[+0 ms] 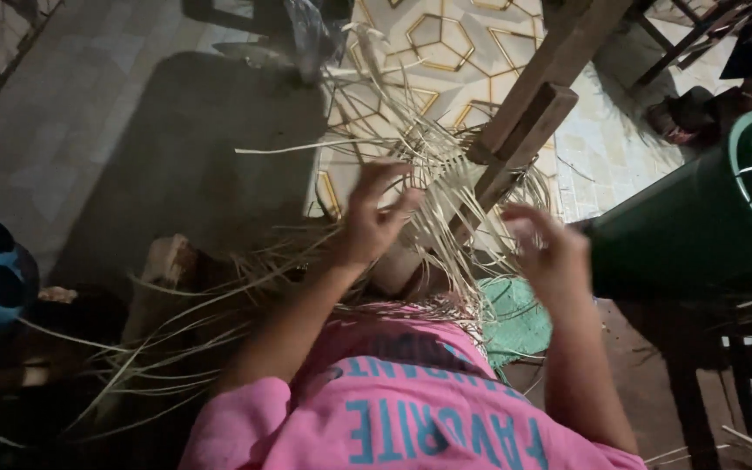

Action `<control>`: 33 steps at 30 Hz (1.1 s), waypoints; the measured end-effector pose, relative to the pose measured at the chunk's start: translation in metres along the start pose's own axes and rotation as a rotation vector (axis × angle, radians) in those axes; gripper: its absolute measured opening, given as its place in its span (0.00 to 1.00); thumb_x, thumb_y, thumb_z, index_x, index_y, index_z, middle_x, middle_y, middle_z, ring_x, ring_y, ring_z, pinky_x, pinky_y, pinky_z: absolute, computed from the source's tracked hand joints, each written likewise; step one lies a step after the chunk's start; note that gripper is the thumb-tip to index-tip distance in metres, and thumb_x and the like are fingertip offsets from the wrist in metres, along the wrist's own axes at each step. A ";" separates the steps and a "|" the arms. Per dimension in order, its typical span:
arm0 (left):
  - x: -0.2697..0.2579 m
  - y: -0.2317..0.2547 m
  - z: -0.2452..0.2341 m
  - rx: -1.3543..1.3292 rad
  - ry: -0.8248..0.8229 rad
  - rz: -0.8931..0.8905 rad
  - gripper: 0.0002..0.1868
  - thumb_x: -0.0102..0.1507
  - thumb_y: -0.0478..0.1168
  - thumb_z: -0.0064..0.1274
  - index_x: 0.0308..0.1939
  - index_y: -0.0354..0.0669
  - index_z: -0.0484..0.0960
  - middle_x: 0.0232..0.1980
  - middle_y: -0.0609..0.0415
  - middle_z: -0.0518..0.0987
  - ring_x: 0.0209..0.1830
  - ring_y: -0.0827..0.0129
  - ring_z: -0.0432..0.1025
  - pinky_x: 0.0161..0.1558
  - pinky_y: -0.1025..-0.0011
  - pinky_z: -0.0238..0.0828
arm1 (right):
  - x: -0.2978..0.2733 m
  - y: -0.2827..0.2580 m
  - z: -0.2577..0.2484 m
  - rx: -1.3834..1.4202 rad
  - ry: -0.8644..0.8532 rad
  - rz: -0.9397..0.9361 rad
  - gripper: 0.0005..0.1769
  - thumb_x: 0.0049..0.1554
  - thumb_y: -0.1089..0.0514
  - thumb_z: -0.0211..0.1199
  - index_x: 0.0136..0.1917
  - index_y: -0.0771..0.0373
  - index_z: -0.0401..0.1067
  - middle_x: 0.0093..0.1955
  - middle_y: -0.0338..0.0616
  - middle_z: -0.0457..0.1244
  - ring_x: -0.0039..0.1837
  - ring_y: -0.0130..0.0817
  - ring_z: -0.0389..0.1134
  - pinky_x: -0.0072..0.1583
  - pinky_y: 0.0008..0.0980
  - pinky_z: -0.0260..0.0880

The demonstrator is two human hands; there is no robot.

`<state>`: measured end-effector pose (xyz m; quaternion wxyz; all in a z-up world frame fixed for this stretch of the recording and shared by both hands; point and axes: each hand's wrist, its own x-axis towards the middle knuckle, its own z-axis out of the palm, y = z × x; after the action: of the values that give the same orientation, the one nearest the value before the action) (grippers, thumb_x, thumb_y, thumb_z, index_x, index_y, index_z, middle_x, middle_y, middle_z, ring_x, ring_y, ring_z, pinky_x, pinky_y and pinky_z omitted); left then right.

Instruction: Weaving natural fibers around a wooden frame to create a patterned surface.

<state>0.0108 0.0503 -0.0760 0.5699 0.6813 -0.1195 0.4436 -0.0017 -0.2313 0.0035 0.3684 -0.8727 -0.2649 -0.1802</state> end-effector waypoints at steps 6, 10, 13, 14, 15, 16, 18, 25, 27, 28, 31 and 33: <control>0.015 0.027 0.043 0.079 -0.108 -0.232 0.27 0.57 0.56 0.69 0.34 0.31 0.83 0.33 0.34 0.81 0.36 0.41 0.78 0.41 0.49 0.74 | 0.002 -0.056 0.005 -0.427 -0.615 -0.120 0.05 0.57 0.60 0.58 0.41 0.58 0.74 0.35 0.47 0.70 0.40 0.59 0.72 0.44 0.58 0.72; 0.028 0.044 0.031 -0.088 -0.154 -0.313 0.16 0.51 0.40 0.71 0.22 0.33 0.79 0.21 0.42 0.75 0.27 0.55 0.74 0.37 0.59 0.69 | 0.044 -0.104 -0.024 -0.346 -0.316 -0.112 0.08 0.63 0.55 0.60 0.53 0.57 0.78 0.48 0.40 0.69 0.43 0.42 0.74 0.43 0.43 0.73; 0.035 0.069 0.013 -0.299 -0.177 -0.241 0.13 0.56 0.36 0.68 0.22 0.39 0.78 0.21 0.51 0.74 0.27 0.74 0.69 0.35 0.70 0.67 | 0.074 -0.111 -0.010 -0.310 -0.194 -0.033 0.06 0.67 0.57 0.59 0.52 0.56 0.77 0.38 0.43 0.69 0.38 0.50 0.72 0.43 0.54 0.72; 0.036 0.073 0.009 -0.363 -0.216 -0.239 0.13 0.60 0.39 0.66 0.24 0.43 0.79 0.23 0.54 0.76 0.30 0.79 0.68 0.34 0.73 0.65 | 0.084 -0.102 -0.002 -0.283 -0.258 -0.056 0.10 0.63 0.63 0.60 0.57 0.56 0.78 0.43 0.44 0.71 0.36 0.48 0.73 0.45 0.52 0.75; 0.032 0.053 0.011 -0.361 -0.212 -0.236 0.13 0.60 0.39 0.66 0.24 0.43 0.79 0.23 0.54 0.76 0.30 0.79 0.68 0.34 0.73 0.65 | 0.088 -0.092 0.000 -0.282 -0.259 -0.061 0.10 0.63 0.63 0.60 0.57 0.56 0.78 0.43 0.44 0.71 0.36 0.48 0.73 0.45 0.52 0.75; 0.025 0.033 0.012 -0.396 -0.219 -0.226 0.12 0.64 0.40 0.62 0.28 0.43 0.81 0.26 0.55 0.76 0.31 0.79 0.69 0.35 0.75 0.66 | 0.089 -0.082 0.003 -0.382 -0.291 -0.097 0.12 0.61 0.59 0.62 0.58 0.50 0.78 0.45 0.43 0.71 0.43 0.52 0.72 0.48 0.55 0.75; 0.017 0.007 0.008 -0.431 -0.228 -0.221 0.11 0.68 0.41 0.59 0.31 0.42 0.82 0.28 0.56 0.77 0.31 0.78 0.69 0.36 0.77 0.67 | 0.092 -0.074 0.003 -0.481 -0.324 -0.129 0.14 0.59 0.56 0.63 0.58 0.45 0.78 0.47 0.41 0.71 0.50 0.55 0.72 0.50 0.57 0.75; 0.026 0.010 -0.021 -0.194 -0.330 0.141 0.08 0.72 0.34 0.48 0.48 0.40 0.83 0.38 0.49 0.82 0.36 0.55 0.77 0.43 0.62 0.72 | 0.102 -0.066 0.001 -0.606 -0.305 -0.285 0.13 0.57 0.55 0.65 0.56 0.43 0.80 0.47 0.39 0.70 0.47 0.51 0.73 0.49 0.53 0.76; 0.020 0.007 -0.020 -0.157 -0.344 0.155 0.08 0.72 0.36 0.47 0.48 0.42 0.83 0.36 0.51 0.82 0.35 0.58 0.77 0.43 0.63 0.72 | 0.101 -0.061 0.001 -0.565 -0.304 -0.297 0.14 0.57 0.56 0.66 0.57 0.43 0.80 0.49 0.39 0.70 0.48 0.53 0.72 0.49 0.54 0.76; 0.016 0.004 -0.018 -0.161 -0.324 0.148 0.07 0.71 0.35 0.49 0.48 0.43 0.83 0.35 0.52 0.81 0.33 0.59 0.77 0.41 0.64 0.72 | 0.100 -0.060 0.001 -0.502 -0.303 -0.290 0.13 0.56 0.58 0.67 0.54 0.45 0.81 0.46 0.41 0.69 0.48 0.55 0.72 0.47 0.54 0.75; 0.018 0.026 -0.023 -0.105 -0.281 0.164 0.06 0.70 0.35 0.51 0.47 0.45 0.83 0.33 0.53 0.80 0.32 0.60 0.77 0.41 0.63 0.70 | 0.098 -0.062 0.001 -0.412 -0.286 -0.285 0.12 0.54 0.61 0.67 0.51 0.49 0.81 0.42 0.43 0.69 0.46 0.57 0.71 0.45 0.54 0.74; 0.016 0.032 -0.025 -0.041 -0.261 0.187 0.05 0.69 0.36 0.52 0.46 0.46 0.84 0.32 0.53 0.80 0.31 0.59 0.77 0.43 0.60 0.69 | 0.099 -0.060 0.003 -0.379 -0.269 -0.285 0.12 0.54 0.63 0.66 0.51 0.50 0.82 0.41 0.44 0.68 0.45 0.57 0.71 0.45 0.54 0.73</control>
<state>-0.0131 0.0678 -0.0442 0.5196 0.7071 -0.2646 0.4000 0.0412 -0.1613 0.0848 0.1307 -0.8961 -0.3932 -0.1590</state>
